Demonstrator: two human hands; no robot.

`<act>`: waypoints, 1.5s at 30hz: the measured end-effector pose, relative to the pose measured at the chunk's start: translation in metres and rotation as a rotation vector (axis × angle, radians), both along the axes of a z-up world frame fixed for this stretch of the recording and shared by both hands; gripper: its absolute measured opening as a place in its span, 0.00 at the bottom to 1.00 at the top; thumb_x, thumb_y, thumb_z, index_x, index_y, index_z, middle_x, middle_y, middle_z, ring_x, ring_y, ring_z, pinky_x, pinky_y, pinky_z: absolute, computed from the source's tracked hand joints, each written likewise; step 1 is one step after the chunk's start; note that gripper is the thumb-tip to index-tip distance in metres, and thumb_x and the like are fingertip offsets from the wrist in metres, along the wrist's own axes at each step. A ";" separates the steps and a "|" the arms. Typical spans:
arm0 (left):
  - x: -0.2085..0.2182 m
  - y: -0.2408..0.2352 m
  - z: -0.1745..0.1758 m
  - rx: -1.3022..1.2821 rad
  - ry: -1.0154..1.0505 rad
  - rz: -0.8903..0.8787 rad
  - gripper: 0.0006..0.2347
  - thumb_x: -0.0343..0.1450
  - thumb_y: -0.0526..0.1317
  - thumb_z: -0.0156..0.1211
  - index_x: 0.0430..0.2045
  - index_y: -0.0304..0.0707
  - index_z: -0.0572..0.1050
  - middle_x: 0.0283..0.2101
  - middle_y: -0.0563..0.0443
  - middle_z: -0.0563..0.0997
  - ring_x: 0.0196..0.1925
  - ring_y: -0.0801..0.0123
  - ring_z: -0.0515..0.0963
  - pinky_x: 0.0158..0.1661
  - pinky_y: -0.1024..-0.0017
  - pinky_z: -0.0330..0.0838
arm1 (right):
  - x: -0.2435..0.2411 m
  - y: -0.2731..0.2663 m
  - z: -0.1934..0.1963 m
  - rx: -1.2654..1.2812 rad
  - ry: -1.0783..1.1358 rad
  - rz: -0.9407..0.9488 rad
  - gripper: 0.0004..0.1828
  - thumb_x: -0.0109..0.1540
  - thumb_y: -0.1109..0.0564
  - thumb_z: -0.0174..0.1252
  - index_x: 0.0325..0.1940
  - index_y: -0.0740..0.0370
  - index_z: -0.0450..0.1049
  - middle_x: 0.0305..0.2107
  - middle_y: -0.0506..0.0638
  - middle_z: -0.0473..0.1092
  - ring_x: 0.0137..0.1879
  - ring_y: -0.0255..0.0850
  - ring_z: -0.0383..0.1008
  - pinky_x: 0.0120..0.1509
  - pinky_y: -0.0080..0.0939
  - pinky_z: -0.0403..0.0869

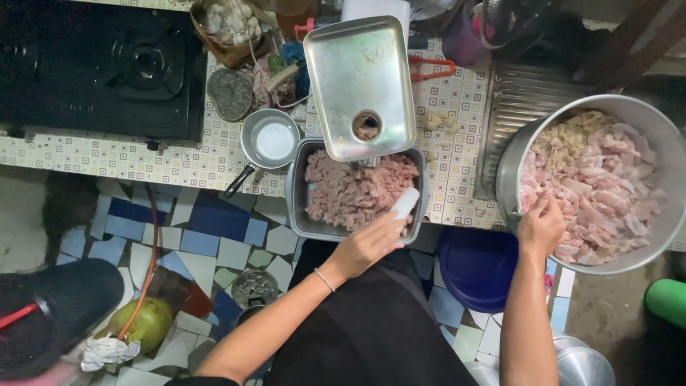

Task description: The person is grinding raw meat by feeding it into a grinder and using a pusher to move it through the mechanism.

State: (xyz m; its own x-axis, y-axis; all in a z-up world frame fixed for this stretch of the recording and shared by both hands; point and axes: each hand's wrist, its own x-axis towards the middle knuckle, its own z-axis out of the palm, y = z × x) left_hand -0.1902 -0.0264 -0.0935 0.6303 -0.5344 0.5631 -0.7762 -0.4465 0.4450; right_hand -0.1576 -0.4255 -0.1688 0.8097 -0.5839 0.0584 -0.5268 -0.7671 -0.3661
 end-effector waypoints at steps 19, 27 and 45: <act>-0.051 0.020 -0.063 0.536 0.625 0.404 0.22 0.74 0.54 0.54 0.53 0.34 0.68 0.19 0.47 0.74 0.14 0.57 0.76 0.11 0.63 0.65 | -0.002 -0.004 -0.001 -0.003 -0.001 0.031 0.31 0.75 0.36 0.35 0.54 0.56 0.79 0.42 0.60 0.77 0.47 0.67 0.73 0.47 0.64 0.67; -0.045 0.025 -0.071 0.437 0.689 0.555 0.18 0.75 0.53 0.54 0.42 0.33 0.72 0.18 0.46 0.74 0.13 0.55 0.75 0.11 0.62 0.65 | 0.000 -0.007 -0.006 0.038 0.010 0.028 0.32 0.74 0.36 0.34 0.59 0.56 0.77 0.46 0.55 0.77 0.52 0.63 0.72 0.52 0.61 0.66; -0.035 0.040 -0.052 0.325 0.807 0.578 0.19 0.73 0.55 0.51 0.32 0.34 0.74 0.21 0.35 0.79 0.26 0.40 0.83 0.26 0.55 0.77 | -0.008 0.174 -0.125 0.338 -0.203 0.357 0.15 0.74 0.49 0.48 0.47 0.66 0.68 0.48 0.65 0.64 0.58 0.68 0.65 0.66 0.61 0.60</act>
